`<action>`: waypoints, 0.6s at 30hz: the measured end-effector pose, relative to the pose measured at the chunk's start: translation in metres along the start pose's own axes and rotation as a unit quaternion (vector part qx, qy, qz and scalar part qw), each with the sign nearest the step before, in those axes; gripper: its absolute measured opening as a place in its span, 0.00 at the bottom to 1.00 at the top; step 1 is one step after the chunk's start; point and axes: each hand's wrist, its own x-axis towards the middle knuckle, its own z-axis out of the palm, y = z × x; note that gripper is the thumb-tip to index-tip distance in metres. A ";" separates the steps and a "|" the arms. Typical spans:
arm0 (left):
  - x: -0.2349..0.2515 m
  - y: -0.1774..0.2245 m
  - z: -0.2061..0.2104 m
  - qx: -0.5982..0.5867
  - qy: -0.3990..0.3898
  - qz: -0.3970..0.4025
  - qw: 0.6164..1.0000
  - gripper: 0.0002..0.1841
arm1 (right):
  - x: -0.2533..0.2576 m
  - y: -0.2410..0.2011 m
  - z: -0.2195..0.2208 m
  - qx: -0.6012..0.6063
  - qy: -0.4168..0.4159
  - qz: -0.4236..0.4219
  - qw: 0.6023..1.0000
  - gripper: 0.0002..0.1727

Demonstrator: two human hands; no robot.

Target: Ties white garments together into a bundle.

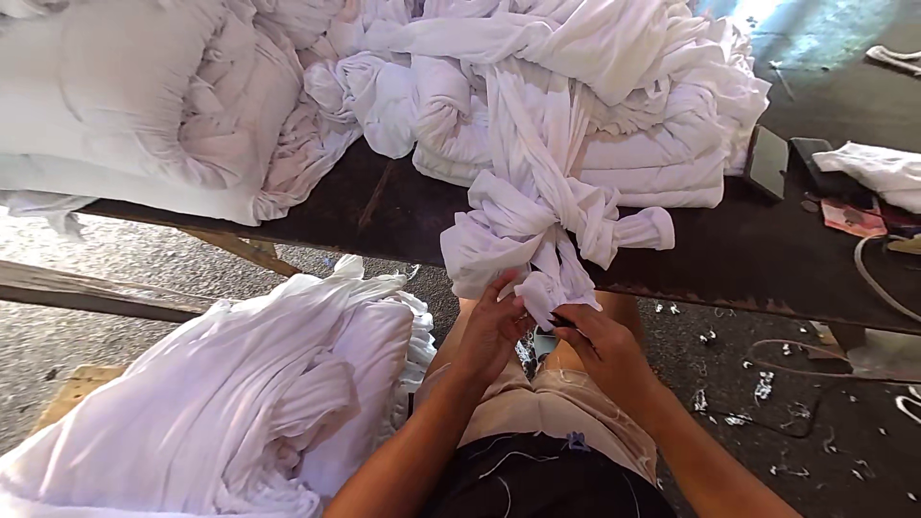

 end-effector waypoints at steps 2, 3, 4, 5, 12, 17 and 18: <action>0.003 -0.002 0.005 -0.004 0.005 0.008 1.000 0.25 | 0.000 0.001 0.001 -0.008 -0.002 -0.010 1.000 0.17; 0.003 -0.003 0.007 -0.005 0.005 0.009 1.000 0.26 | -0.001 0.002 0.002 -0.009 -0.002 -0.013 1.000 0.17; 0.003 -0.004 0.009 -0.008 0.005 0.007 1.000 0.27 | -0.001 0.003 0.002 -0.009 -0.002 -0.015 1.000 0.17; 0.003 -0.005 0.010 -0.011 0.007 0.004 1.000 0.27 | -0.001 0.003 0.001 -0.006 -0.002 -0.015 1.000 0.17; 0.006 -0.006 0.014 0.007 0.019 0.017 1.000 0.24 | 0.001 0.010 -0.001 0.015 0.014 -0.002 1.000 0.18; -0.001 -0.012 0.010 0.176 -0.063 0.129 0.974 0.26 | 0.006 0.009 -0.006 0.091 0.060 0.047 0.993 0.21; -0.004 -0.011 0.011 0.192 -0.079 0.137 0.969 0.25 | 0.007 0.007 -0.005 0.098 0.064 0.049 0.992 0.23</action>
